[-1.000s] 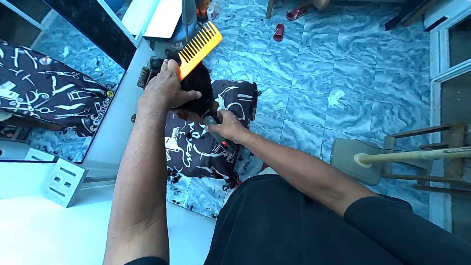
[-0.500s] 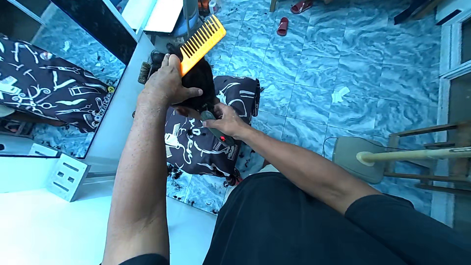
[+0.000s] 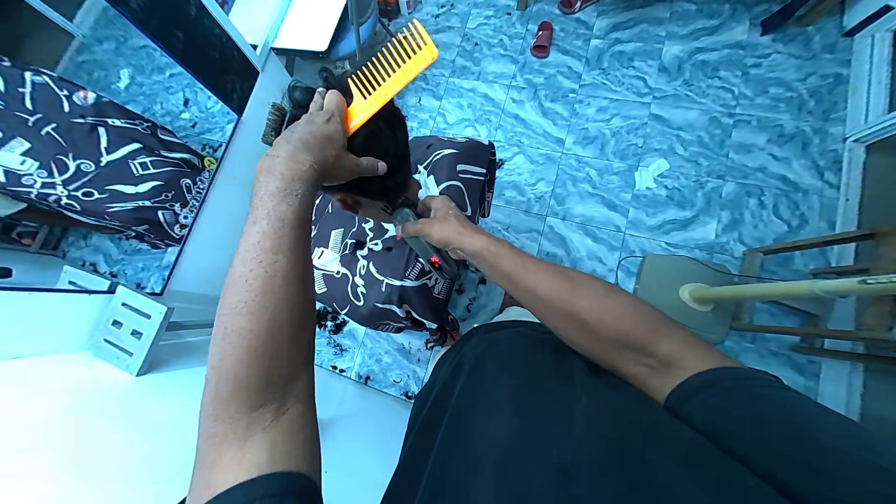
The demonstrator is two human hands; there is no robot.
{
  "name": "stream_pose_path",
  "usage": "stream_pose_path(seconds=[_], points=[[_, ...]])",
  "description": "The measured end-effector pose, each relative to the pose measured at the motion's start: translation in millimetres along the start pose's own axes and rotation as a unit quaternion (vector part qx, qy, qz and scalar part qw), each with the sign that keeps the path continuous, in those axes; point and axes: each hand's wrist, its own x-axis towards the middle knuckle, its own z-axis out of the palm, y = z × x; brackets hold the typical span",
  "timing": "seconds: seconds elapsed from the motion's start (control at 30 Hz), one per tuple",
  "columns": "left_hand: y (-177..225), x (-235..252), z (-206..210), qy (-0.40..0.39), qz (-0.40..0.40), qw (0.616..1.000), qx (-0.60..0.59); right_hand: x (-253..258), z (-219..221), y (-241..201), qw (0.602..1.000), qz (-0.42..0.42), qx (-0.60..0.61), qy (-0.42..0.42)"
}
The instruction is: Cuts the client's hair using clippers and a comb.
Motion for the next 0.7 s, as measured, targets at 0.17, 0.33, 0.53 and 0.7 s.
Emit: stream_pose_path(seconds=[0.17, 0.33, 0.53, 0.7], points=[[2, 0, 0, 0.004, 0.012, 1.0, 0.002, -3, -1, -12, 0.997, -0.055, 0.041, -0.037], [1, 0, 0, 0.001, 0.005, 1.0, -0.001, -5, -1, -10, 0.998, -0.04, 0.034, -0.017], [0, -1, -1, -0.002, 0.013, 1.0, 0.001, -10, 0, -16, 1.0, 0.004, -0.005, -0.02], [-2, -2, -4, -0.015, 0.024, 1.0, -0.006, -12, 0, -32, 0.994, -0.07, 0.076, -0.041]])
